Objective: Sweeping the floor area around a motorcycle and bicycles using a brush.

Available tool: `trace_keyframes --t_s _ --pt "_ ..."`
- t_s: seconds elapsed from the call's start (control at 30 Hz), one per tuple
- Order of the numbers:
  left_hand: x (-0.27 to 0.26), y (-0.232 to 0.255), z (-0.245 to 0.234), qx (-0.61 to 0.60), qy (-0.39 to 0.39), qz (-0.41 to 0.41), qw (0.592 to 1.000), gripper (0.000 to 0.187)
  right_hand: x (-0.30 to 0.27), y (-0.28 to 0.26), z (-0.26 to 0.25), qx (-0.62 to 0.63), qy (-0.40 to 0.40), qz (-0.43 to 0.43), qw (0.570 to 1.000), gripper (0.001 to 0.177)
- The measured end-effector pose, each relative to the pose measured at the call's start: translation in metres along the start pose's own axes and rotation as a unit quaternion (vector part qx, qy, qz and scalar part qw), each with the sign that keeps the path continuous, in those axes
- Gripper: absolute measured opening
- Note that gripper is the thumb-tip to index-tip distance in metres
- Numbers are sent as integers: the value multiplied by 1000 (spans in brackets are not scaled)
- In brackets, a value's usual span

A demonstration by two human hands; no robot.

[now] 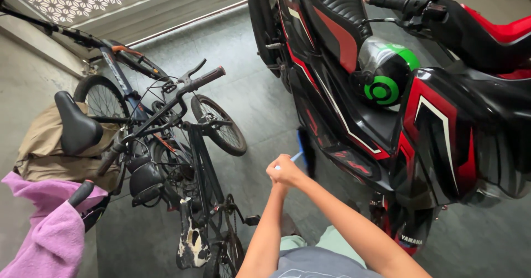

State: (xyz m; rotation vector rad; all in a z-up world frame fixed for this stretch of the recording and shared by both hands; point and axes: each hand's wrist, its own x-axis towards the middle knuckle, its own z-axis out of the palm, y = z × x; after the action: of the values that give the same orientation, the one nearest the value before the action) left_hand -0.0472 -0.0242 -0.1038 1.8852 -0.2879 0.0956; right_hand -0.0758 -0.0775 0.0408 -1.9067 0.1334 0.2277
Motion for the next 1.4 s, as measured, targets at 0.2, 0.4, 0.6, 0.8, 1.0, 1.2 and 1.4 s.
trace_keyframes --t_s 0.2,0.4,0.6,0.8,1.0,1.2,1.4 --pt "18 86 -70 123 -98 -166 973 24 8 28 7 174 -65 -100 978 27" --pt "30 93 -63 112 -46 -106 987 30 -21 -16 -34 267 -4 -99 959 22" --pt "33 146 -62 73 -41 -98 992 18 -41 -67 -50 230 34 -188 954 22" --pt "14 84 -28 -99 -48 12 994 16 -24 -59 -21 71 68 -167 981 21" --pt "-14 -1 -14 -129 -27 -50 990 11 -13 -4 15 -65 85 -136 985 19" --pt "-10 40 -66 -36 -24 -81 996 14 -14 2 20 134 -74 -135 979 26" --pt "12 81 -64 4 -17 -188 982 22 -27 -17 -24 217 -39 -157 963 17"
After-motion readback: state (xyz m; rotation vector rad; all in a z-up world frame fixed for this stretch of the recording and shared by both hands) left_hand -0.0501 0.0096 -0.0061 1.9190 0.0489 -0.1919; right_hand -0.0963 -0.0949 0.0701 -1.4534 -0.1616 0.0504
